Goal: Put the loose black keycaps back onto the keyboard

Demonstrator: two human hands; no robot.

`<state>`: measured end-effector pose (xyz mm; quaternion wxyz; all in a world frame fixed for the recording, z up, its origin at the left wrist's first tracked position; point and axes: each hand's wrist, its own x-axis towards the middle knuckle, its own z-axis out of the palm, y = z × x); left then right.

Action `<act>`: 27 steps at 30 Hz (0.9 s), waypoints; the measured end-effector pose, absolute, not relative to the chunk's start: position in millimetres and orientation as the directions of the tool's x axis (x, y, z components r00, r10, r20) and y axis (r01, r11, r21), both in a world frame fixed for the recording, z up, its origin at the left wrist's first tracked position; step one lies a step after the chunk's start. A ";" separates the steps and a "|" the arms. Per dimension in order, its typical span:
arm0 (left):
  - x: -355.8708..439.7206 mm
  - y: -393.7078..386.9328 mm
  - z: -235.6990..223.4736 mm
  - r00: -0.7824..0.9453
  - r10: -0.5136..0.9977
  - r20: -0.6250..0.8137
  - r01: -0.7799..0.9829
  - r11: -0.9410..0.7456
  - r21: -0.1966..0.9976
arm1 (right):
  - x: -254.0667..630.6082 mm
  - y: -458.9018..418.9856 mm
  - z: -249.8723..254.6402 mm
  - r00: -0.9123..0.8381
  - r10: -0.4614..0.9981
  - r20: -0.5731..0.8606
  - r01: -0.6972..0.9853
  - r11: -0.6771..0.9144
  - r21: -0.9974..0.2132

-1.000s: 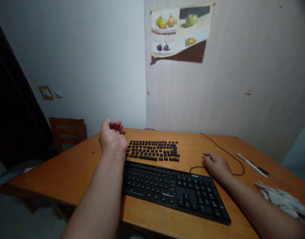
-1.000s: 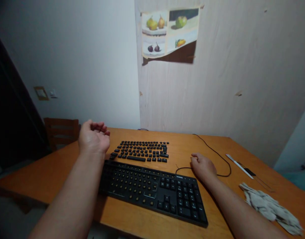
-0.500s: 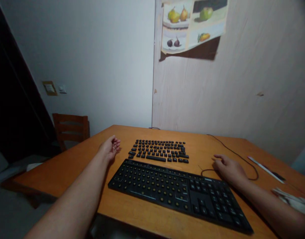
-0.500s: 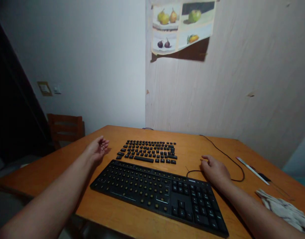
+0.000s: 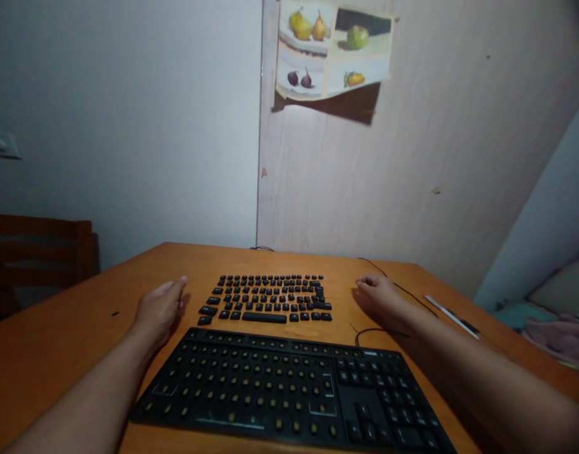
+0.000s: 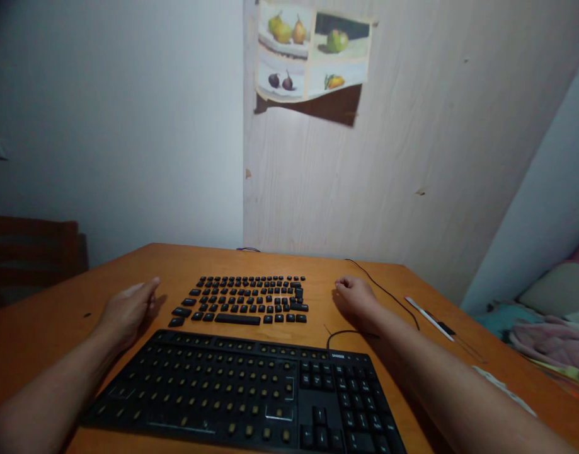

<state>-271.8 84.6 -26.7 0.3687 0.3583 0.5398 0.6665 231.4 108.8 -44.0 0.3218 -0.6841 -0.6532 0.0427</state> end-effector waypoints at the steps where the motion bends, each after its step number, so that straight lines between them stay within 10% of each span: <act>1: -270.9 83.5 -26.1 -0.480 0.868 0.123 -0.005 -0.143 0.990 | 226.2 115.8 -43.2 0.120 0.927 0.355 0.868 0.075 -0.491; 27: -261.0 75.0 -13.1 -0.442 0.887 0.131 0.266 -0.010 0.964 | 169.5 199.2 -38.4 -0.188 0.969 0.163 0.888 0.238 -0.393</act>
